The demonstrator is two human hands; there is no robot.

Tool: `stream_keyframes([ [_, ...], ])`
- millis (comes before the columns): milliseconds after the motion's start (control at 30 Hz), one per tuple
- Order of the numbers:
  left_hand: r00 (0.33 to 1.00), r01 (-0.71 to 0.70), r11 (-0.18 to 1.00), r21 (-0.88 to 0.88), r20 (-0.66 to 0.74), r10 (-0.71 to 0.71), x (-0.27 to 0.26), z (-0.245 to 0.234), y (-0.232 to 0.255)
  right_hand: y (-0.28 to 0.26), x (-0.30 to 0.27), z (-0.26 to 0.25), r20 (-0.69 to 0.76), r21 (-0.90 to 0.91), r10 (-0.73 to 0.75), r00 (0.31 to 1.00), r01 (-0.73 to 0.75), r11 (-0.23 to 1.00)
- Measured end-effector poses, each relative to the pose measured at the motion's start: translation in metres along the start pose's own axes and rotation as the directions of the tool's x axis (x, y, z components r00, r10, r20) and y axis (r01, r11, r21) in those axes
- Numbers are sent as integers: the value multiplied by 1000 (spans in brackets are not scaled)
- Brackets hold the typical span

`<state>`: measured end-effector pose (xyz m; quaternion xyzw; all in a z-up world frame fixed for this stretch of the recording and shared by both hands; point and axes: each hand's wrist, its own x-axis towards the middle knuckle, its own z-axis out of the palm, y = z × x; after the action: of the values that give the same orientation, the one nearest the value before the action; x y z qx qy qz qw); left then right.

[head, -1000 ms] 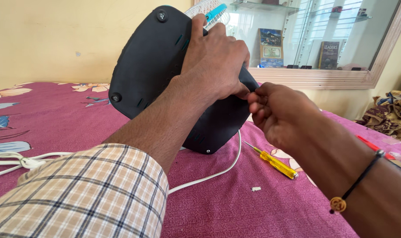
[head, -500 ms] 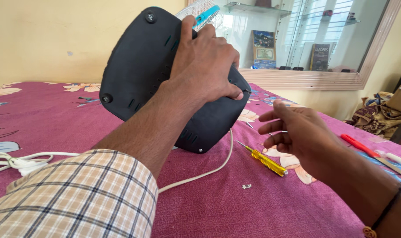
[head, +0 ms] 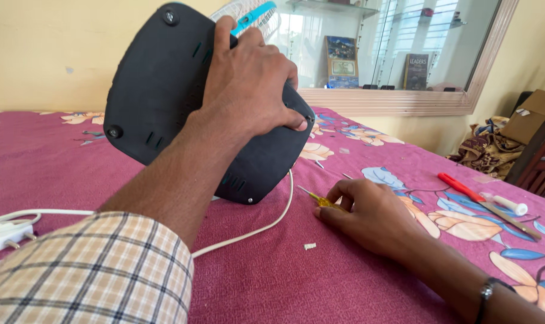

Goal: The person uses a yellow screwdriver to remove screws from the base of a small electric fan. They unscrew multiple fasteners, place them on the bed, and reposition the fan to access different screws, continuing the disassembly process.

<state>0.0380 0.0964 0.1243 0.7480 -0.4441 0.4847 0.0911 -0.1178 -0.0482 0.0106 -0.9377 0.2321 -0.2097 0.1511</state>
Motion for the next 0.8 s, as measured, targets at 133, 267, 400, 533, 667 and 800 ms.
stream_keyframes([
  [133,999,16,1000,-20,28,-15,1,-2,-1,-1,6,3,-9,7,4,1000,-4,1000],
  [267,1000,3,999,-36,28,-2,1,-2,-2,7,9,-3,-101,233,142,985,-116,966],
  [400,1000,1,999,-35,23,0,3,-7,1,8,3,-13,-134,613,298,945,-158,774],
  [533,971,77,997,-28,229,-68,10,-17,4,-1,0,-17,-140,655,297,945,-137,743],
  [667,921,111,994,13,375,-108,26,-29,3,-11,5,-20,-187,627,230,955,-65,777],
  [800,917,74,996,45,388,-86,36,-29,6,-15,9,-25,-274,605,152,949,47,795],
])
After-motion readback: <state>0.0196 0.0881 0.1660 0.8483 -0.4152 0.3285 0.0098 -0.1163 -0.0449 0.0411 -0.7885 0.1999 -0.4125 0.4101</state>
